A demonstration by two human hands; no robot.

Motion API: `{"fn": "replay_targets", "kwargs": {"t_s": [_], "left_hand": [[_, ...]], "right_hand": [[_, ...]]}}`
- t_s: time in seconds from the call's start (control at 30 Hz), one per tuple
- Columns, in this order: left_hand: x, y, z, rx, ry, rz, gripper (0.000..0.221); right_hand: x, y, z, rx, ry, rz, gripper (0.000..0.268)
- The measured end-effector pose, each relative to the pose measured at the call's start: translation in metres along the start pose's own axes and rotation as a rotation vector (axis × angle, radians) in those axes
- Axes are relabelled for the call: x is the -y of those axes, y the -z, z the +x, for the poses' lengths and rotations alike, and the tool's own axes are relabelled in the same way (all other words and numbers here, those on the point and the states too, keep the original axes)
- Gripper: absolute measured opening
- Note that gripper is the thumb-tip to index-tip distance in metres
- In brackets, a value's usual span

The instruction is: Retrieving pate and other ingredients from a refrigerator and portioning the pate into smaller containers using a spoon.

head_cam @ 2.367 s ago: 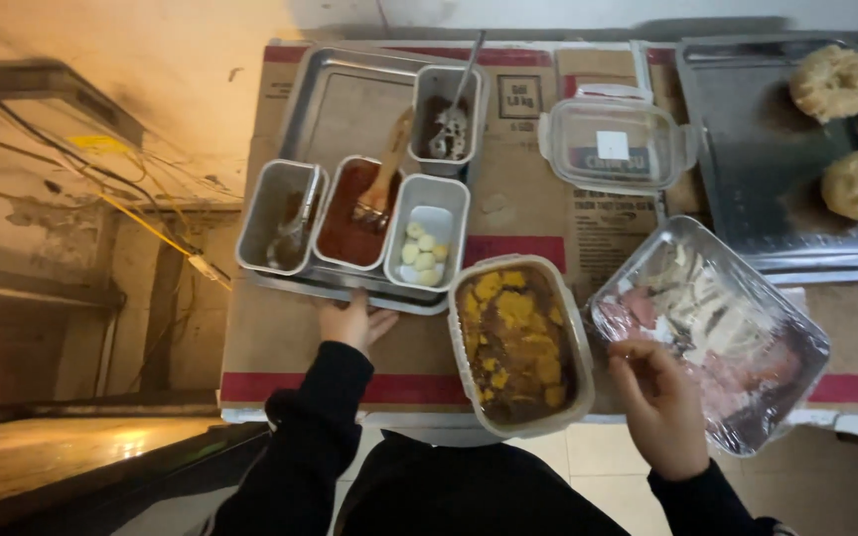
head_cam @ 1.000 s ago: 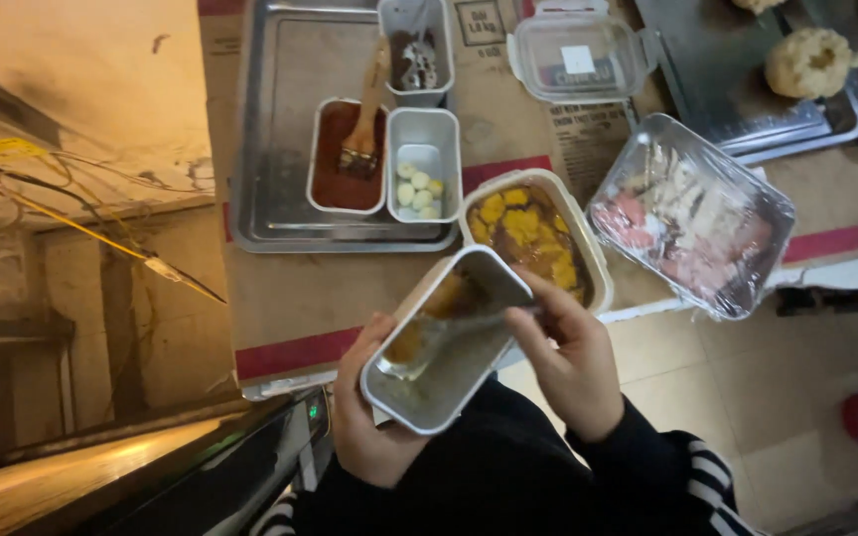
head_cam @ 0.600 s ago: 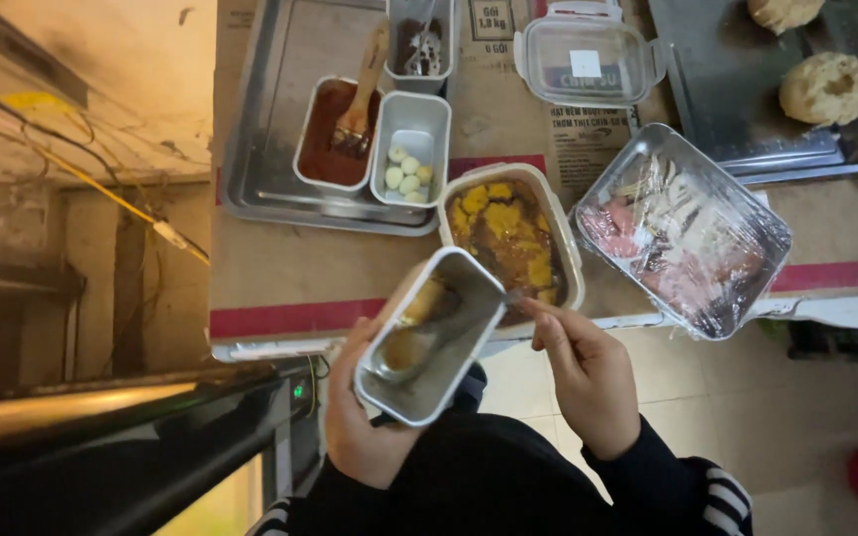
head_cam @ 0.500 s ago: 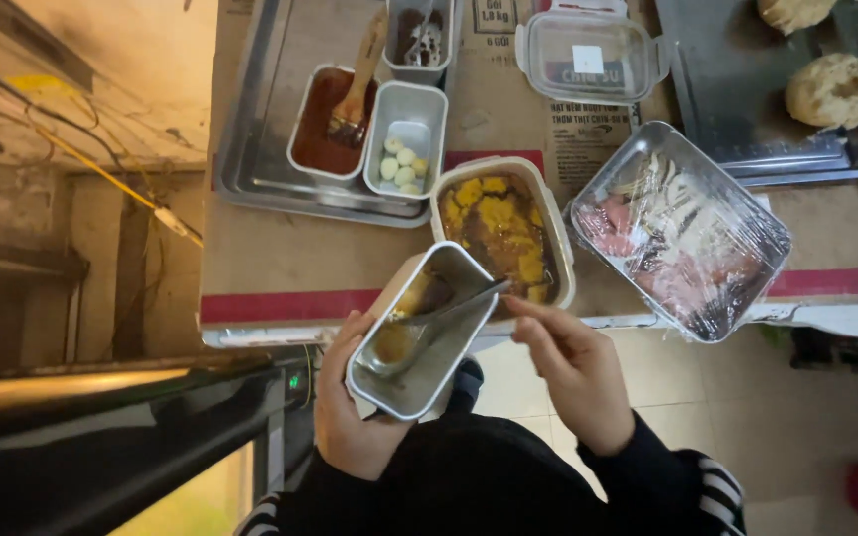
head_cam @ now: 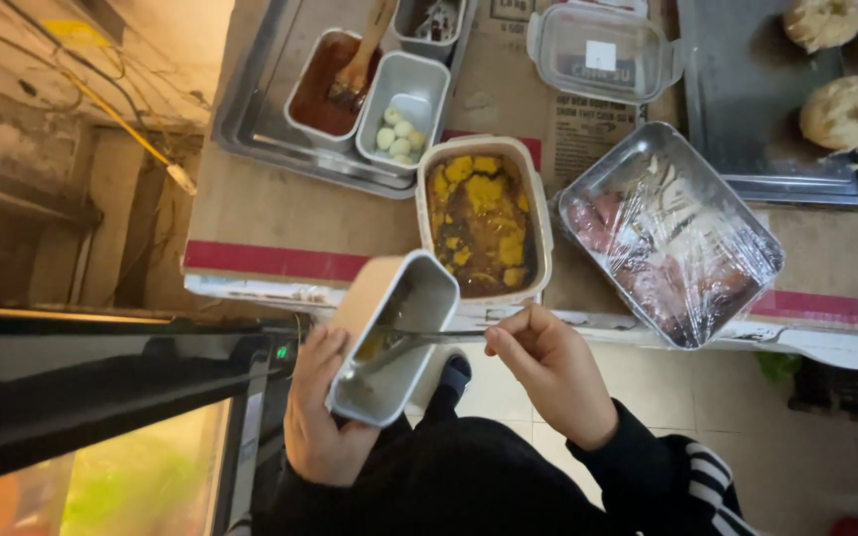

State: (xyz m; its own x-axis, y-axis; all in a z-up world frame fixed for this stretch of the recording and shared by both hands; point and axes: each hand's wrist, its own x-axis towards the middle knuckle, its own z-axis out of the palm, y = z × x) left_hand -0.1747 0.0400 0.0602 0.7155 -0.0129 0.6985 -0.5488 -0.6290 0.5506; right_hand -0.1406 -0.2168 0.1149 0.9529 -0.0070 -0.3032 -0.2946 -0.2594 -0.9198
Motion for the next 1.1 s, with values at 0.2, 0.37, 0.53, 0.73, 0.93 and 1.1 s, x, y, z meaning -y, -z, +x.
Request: {"fn": "replay_targets", "kwargs": {"t_s": [0.2,0.37,0.53,0.73,0.93,1.1], "left_hand": [[0.006,0.001,0.024,-0.007,0.029,-0.032,0.062],[0.024,0.002,0.028,0.106,0.375,-0.078,0.09],[0.056,-0.021,0.013,-0.178,0.802,-0.212,0.119],[0.073,-0.035,0.0,-0.132,0.74,-0.256,0.122],[0.072,-0.052,-0.01,-0.141,0.803,-0.377,0.122],[0.078,-0.09,-0.038,-0.106,0.798,-0.348,0.127]], "right_hand": [[0.007,-0.016,-0.002,0.033,0.004,-0.167,0.02],[0.012,-0.013,-0.012,-0.167,0.097,-0.201,0.021],[-0.011,-0.004,-0.009,-0.63,0.211,-0.093,0.016],[-0.08,-0.003,0.018,-0.883,0.263,-0.395,0.013],[-0.074,-0.027,0.02,-0.867,0.229,-0.443,0.021],[-0.049,-0.038,0.017,-0.81,0.055,-0.124,0.023]]}}
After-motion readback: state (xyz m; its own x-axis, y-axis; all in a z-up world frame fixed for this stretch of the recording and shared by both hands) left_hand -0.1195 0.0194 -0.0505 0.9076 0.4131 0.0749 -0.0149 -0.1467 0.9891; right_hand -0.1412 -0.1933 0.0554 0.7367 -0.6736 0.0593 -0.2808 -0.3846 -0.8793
